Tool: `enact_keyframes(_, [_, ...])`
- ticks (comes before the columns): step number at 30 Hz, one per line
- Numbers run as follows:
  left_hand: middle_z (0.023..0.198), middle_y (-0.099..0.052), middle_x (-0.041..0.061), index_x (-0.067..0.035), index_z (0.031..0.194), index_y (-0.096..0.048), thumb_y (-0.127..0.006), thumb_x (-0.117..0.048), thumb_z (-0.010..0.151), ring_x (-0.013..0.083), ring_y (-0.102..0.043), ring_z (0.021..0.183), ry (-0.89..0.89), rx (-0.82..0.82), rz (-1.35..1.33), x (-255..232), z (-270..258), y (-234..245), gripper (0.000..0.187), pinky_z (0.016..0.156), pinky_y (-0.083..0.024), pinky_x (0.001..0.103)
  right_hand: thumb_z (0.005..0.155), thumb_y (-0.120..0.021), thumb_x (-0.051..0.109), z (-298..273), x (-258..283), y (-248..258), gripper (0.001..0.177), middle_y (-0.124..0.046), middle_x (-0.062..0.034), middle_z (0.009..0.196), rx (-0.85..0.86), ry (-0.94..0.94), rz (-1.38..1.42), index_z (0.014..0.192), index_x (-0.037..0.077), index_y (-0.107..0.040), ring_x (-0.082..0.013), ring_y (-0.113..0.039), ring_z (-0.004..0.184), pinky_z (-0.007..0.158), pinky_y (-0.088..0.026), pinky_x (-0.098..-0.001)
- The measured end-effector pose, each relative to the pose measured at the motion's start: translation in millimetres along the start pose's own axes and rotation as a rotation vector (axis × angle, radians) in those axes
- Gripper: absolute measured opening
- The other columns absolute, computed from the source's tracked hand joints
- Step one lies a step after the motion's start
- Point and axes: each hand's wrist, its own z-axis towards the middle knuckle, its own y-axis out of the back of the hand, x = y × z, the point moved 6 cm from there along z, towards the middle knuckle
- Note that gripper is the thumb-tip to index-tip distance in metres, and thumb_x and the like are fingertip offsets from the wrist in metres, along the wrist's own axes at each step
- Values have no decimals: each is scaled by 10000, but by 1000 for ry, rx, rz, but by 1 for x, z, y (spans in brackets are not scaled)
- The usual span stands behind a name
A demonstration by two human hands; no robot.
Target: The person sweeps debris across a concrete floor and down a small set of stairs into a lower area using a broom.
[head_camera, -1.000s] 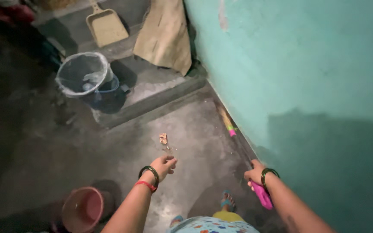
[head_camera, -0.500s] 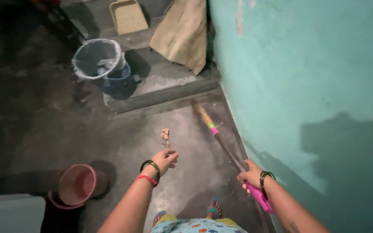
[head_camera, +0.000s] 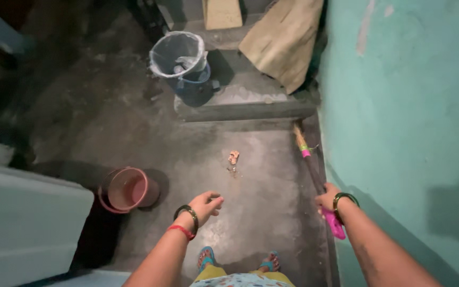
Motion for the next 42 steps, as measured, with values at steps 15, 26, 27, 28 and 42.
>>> enact_keyframes(15, [1126,-759,150,-17,1316,-619,-644,-375,934,215,-764,931,-32,26,-100,15,24,-15,525,841,-595,329,784,-711,53,-100,20,34,850,-661,-146,751,130,0,-261,1537,269,-379,-256,-654,580,507,-550,-434])
enact_keyframes(26, [1101,-760,155,-15,1309,-619,-648,-375,938,205,-756,906,-68,29,-138,27,31,-20,518,834,-604,333,781,-706,-11,-37,-56,38,813,-658,-225,719,-32,-64,-3,1504,71,-344,-337,-638,543,470,-540,-486])
enact_keyframes(27, [1097,-761,158,-8,1302,-628,-651,-371,939,201,-753,907,-72,28,-154,31,30,-20,514,832,-608,332,784,-711,-11,-38,-68,34,830,-666,-229,726,-10,-69,-14,1512,91,-326,-338,-643,545,477,-548,-486])
enact_keyframes(28, [1093,-761,162,-1,1295,-637,-654,-367,939,197,-750,907,-75,28,-170,35,31,-20,510,830,-612,331,786,-717,-11,-39,-75,30,849,-673,-233,732,12,-75,-25,1520,111,-309,-340,-648,546,484,-556,-485])
enact_keyframes(42, [1102,-763,156,-23,1301,-631,-653,-361,935,208,-759,904,-67,56,-109,27,43,-31,498,822,-600,325,802,-721,63,-101,-27,-12,810,-718,-143,758,247,64,-236,1508,249,-372,-234,-690,551,495,-568,-395])
